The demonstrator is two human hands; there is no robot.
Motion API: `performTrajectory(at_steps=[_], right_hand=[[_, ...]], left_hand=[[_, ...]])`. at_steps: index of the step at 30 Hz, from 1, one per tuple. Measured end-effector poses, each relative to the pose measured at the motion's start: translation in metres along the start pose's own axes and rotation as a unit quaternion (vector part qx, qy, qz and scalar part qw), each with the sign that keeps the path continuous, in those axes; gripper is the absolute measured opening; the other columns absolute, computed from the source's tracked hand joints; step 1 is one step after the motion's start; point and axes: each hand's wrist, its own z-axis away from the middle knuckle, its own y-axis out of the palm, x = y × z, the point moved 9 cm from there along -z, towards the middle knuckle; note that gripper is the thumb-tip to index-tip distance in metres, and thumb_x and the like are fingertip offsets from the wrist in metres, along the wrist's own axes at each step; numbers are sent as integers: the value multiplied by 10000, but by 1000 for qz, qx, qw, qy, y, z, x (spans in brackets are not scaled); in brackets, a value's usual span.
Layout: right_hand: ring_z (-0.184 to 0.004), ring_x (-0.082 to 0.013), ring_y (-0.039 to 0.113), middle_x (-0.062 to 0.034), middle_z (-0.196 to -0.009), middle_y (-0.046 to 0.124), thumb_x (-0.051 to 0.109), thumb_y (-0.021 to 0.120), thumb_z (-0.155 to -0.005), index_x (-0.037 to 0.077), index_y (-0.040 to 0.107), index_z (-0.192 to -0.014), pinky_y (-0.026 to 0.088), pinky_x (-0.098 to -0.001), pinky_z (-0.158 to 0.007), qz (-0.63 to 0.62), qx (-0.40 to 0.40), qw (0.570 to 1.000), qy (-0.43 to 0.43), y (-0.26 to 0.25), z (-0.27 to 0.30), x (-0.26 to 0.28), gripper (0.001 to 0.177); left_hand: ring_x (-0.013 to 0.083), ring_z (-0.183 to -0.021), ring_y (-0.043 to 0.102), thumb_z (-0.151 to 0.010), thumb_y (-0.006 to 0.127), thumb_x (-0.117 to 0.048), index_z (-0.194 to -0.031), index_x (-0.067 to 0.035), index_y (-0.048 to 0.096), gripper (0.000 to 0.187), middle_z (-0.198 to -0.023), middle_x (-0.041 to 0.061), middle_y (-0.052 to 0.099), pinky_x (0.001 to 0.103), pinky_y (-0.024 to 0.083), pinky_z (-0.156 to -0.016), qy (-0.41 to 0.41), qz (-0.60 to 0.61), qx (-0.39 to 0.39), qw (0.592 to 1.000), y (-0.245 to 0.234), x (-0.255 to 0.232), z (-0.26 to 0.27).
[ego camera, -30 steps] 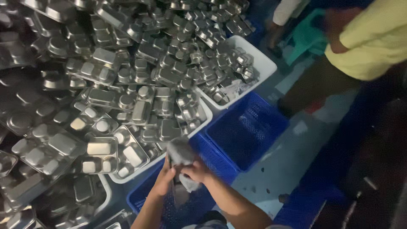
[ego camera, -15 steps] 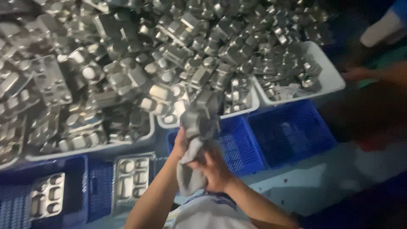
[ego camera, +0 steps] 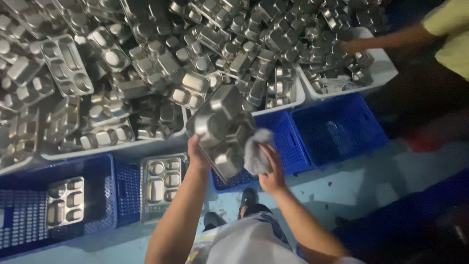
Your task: The person repeatedly picks up stainless steel compartment trays from a large pile, wipes each tray with a white cloth, and places the cleaned trays into a blue plastic basket. The process continues with multiple trays in a repetitive manner.
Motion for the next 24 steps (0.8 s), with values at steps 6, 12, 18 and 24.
performTrajectory(at_steps=[6, 12, 18, 24], right_hand=[[-1298, -338, 565, -115, -1313, 646, 179, 715, -824, 87, 669, -1245, 423, -416, -1133, -20, 63, 997, -37, 33, -59, -59, 434], [-1220, -256, 618, -83, -1290, 666, 412, 647, -1023, 45, 658, -1335, 435, -392, -1057, -371, 22, 839, 399, 80, 47, -170, 481], [-1118, -292, 665, -116, -1196, 703, 480, 616, -935, 78, 643, -1283, 515, -456, -1002, -613, -49, 686, 388, 7, -66, -215, 532], [-1225, -281, 530, -103, -1307, 550, 516, 508, -959, 85, 520, -1335, 428, -459, -1058, -601, -68, 716, 349, -1, -104, -128, 572]], left_hand=[[388, -1042, 678, -719, 714, -445, -1329, 16, 551, 782, -1179, 213, 655, 552, 578, -882, 18, 11, 140, 990, 32, 22, 12], [367, -1090, 668, -825, 709, -385, -1343, 44, 532, 695, -1230, 209, 643, 504, 561, -957, 158, 99, 151, 971, 54, -38, 12], [324, -1172, 644, -705, 788, -344, -1437, 6, 486, 866, -1306, 181, 624, 461, 535, -1016, 76, 2, 176, 981, 80, 4, 31], [312, -1210, 626, -628, 845, -328, -1496, -4, 430, 1015, -1350, 166, 610, 448, 517, -1035, 21, -92, 218, 971, 110, 63, 51]])
